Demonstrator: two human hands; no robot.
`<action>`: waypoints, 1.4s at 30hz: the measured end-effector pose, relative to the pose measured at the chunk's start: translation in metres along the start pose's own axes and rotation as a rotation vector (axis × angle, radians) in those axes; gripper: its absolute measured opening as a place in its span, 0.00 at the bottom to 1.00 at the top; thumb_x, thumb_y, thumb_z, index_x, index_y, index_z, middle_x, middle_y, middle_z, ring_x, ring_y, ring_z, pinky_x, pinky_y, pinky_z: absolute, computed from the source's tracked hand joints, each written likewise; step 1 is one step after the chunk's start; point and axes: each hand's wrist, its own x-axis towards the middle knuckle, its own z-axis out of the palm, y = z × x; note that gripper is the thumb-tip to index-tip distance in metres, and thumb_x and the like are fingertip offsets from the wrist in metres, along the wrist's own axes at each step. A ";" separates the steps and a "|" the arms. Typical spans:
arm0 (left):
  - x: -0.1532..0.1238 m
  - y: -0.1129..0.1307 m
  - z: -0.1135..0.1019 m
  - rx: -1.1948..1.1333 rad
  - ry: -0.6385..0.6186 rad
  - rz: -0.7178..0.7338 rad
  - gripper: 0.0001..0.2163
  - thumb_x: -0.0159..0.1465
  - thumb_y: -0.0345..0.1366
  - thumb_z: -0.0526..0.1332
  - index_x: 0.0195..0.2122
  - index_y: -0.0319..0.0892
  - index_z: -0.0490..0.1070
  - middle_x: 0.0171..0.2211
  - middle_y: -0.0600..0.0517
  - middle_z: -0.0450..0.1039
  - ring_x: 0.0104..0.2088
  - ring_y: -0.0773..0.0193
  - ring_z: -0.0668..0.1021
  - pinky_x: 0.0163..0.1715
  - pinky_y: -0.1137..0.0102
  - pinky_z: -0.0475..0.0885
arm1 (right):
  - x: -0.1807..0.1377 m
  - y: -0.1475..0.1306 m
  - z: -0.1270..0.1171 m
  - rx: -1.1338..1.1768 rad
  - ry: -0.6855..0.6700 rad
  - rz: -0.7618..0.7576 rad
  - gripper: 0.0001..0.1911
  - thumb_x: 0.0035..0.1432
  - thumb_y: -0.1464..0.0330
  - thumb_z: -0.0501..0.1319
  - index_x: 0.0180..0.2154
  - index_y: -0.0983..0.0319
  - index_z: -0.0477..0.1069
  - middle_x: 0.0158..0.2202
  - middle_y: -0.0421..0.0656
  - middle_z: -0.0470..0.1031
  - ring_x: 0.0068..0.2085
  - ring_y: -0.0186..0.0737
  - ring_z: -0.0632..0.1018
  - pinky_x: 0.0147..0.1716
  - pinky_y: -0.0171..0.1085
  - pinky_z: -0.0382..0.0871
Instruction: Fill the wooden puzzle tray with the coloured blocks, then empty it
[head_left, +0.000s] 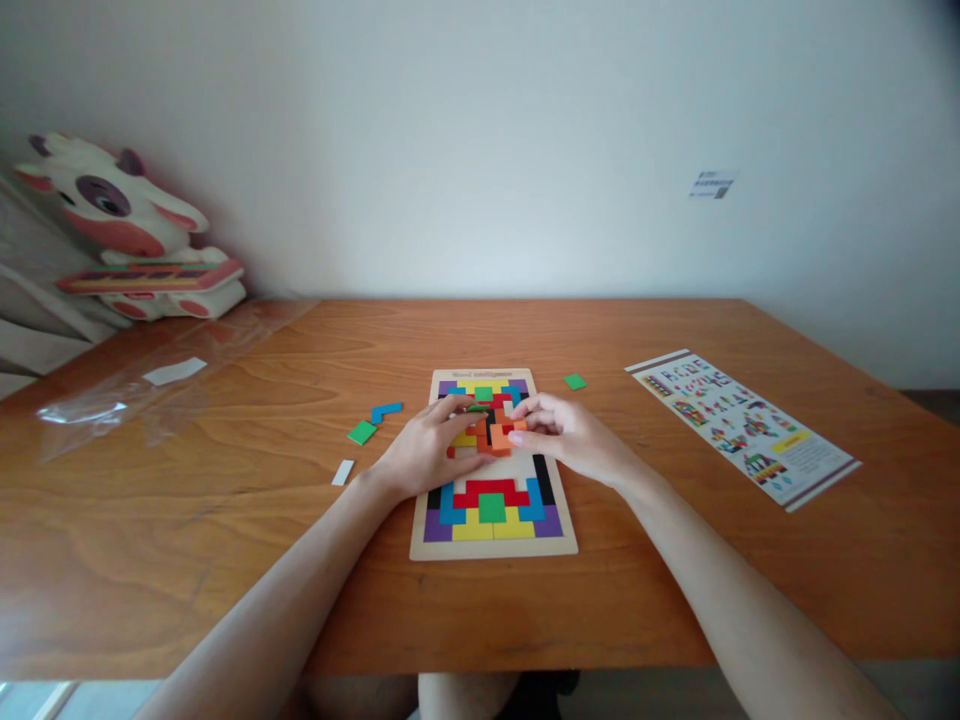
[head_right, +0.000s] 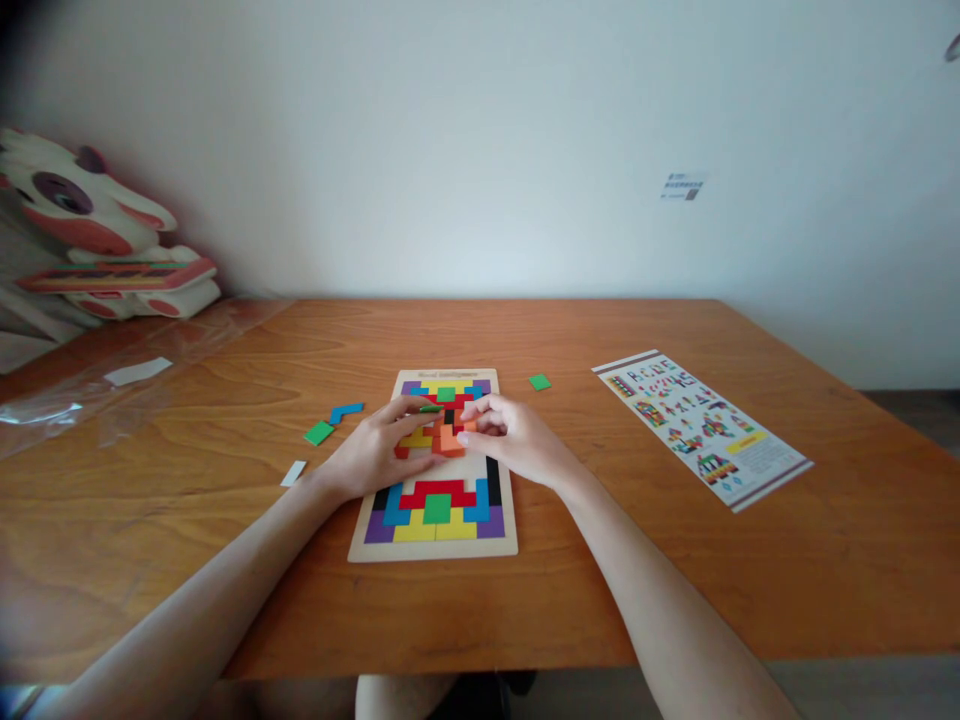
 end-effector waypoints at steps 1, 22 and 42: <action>0.000 -0.001 0.000 -0.001 0.000 -0.010 0.20 0.62 0.43 0.67 0.53 0.41 0.73 0.53 0.41 0.71 0.50 0.52 0.78 0.51 0.57 0.77 | -0.001 0.000 0.001 -0.018 -0.033 0.005 0.13 0.56 0.64 0.67 0.43 0.60 0.70 0.33 0.39 0.76 0.35 0.35 0.76 0.36 0.36 0.67; 0.003 0.003 -0.004 0.048 0.001 0.021 0.13 0.67 0.38 0.60 0.50 0.40 0.75 0.50 0.40 0.73 0.48 0.53 0.78 0.48 0.57 0.76 | -0.008 -0.002 0.023 -0.312 -0.033 -0.018 0.09 0.57 0.63 0.68 0.36 0.61 0.76 0.28 0.41 0.77 0.29 0.35 0.77 0.31 0.35 0.71; 0.002 0.002 -0.001 0.074 0.003 0.041 0.12 0.67 0.39 0.61 0.47 0.39 0.76 0.46 0.41 0.74 0.46 0.53 0.78 0.47 0.57 0.76 | -0.003 0.000 0.008 -0.575 0.088 -0.166 0.02 0.61 0.71 0.63 0.35 0.60 0.76 0.31 0.41 0.75 0.30 0.35 0.73 0.33 0.37 0.67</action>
